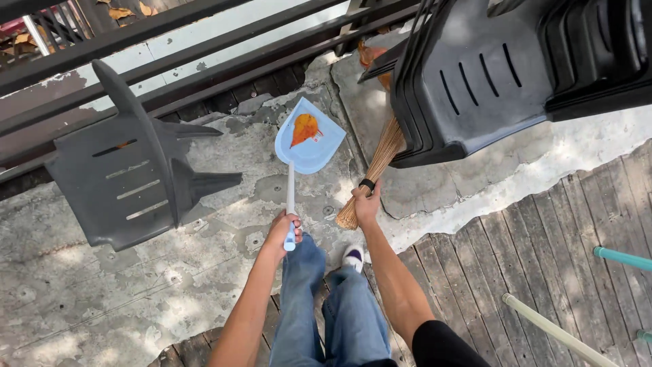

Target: Sweeping dry leaves from an outdoor deck into a dustpan using a broom.

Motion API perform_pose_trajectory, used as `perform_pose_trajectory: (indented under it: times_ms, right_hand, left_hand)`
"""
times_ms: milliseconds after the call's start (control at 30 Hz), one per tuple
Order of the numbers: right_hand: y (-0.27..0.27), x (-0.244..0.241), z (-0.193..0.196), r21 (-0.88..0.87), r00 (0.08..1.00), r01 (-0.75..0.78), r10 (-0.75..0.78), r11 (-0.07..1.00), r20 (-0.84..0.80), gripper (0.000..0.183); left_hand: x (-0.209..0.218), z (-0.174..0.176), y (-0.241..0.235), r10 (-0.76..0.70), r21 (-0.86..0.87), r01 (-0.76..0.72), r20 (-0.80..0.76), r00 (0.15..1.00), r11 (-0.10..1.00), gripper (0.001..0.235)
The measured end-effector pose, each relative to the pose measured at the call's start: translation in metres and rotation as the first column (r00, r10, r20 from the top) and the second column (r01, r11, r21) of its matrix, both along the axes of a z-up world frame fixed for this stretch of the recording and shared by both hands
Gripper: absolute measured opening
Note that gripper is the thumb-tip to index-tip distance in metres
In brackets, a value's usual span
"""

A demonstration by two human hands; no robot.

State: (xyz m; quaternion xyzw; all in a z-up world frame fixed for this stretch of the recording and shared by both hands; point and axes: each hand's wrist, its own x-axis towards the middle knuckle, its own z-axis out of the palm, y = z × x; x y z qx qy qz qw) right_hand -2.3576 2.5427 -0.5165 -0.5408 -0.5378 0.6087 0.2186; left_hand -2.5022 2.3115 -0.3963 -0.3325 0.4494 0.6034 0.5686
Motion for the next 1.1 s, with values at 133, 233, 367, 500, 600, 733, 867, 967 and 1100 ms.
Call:
perform_pose_trajectory:
  times_ms: [133,233,367,500,600,733,867,967,1100]
  right_hand:
    - [0.043,-0.028,-0.048,0.156,0.950,-0.190,0.141,0.969,0.279,0.101]
    - [0.095,-0.014,-0.087,0.209,0.856,-0.404,0.287,0.891,0.430,0.099]
    - [0.121,0.010,-0.093,-0.087,0.635,-0.473,0.408,0.877,0.655,0.091]
    - [0.084,-0.013,0.094,-0.426,0.671,-0.373,0.556,0.825,0.490,0.105]
    - [0.052,0.039,0.171,-0.386,0.688,-0.450,0.589,0.805,0.425,0.101]
    - [0.030,0.066,0.192,-0.309,0.696,-0.373,0.485,0.875,0.529,0.102]
    - [0.060,0.046,0.091,-0.132,0.683,-0.465,0.450,0.875,0.575,0.099]
    - [0.077,0.050,0.062,-0.259,0.581,-0.541,0.578,0.800,0.573,0.100]
    - [0.085,0.085,0.121,-0.200,0.511,-0.737,0.726,0.646,0.460,0.099]
  left_hand:
    - [-0.032,0.012,0.016,-0.123,-0.106,0.125,0.023,0.992,0.986,0.033]
    - [-0.032,0.028,0.012,-0.150,-0.090,0.155,0.065,0.987,0.984,0.058]
    - [-0.032,0.044,0.017,-0.131,-0.199,0.145,0.084,0.988,0.969,0.073]
    - [-0.026,0.039,0.037,-0.020,-0.184,0.033,0.070,0.997,0.982,0.064]
    - [-0.021,0.013,0.035,0.132,-0.100,-0.125,0.068,0.989,0.987,0.038]
    - [-0.033,0.012,0.046,0.167,-0.152,-0.149,0.109,0.980,0.977,0.021]
    - [-0.054,-0.040,0.049,0.060,-0.203,-0.052,0.033,0.998,0.978,0.011]
    - [-0.079,-0.057,0.049,0.009,-0.174,-0.004,0.033,0.999,0.985,0.010]
    - [-0.148,-0.069,0.087,-0.054,-0.075,0.057,0.038,0.998,0.996,0.023]
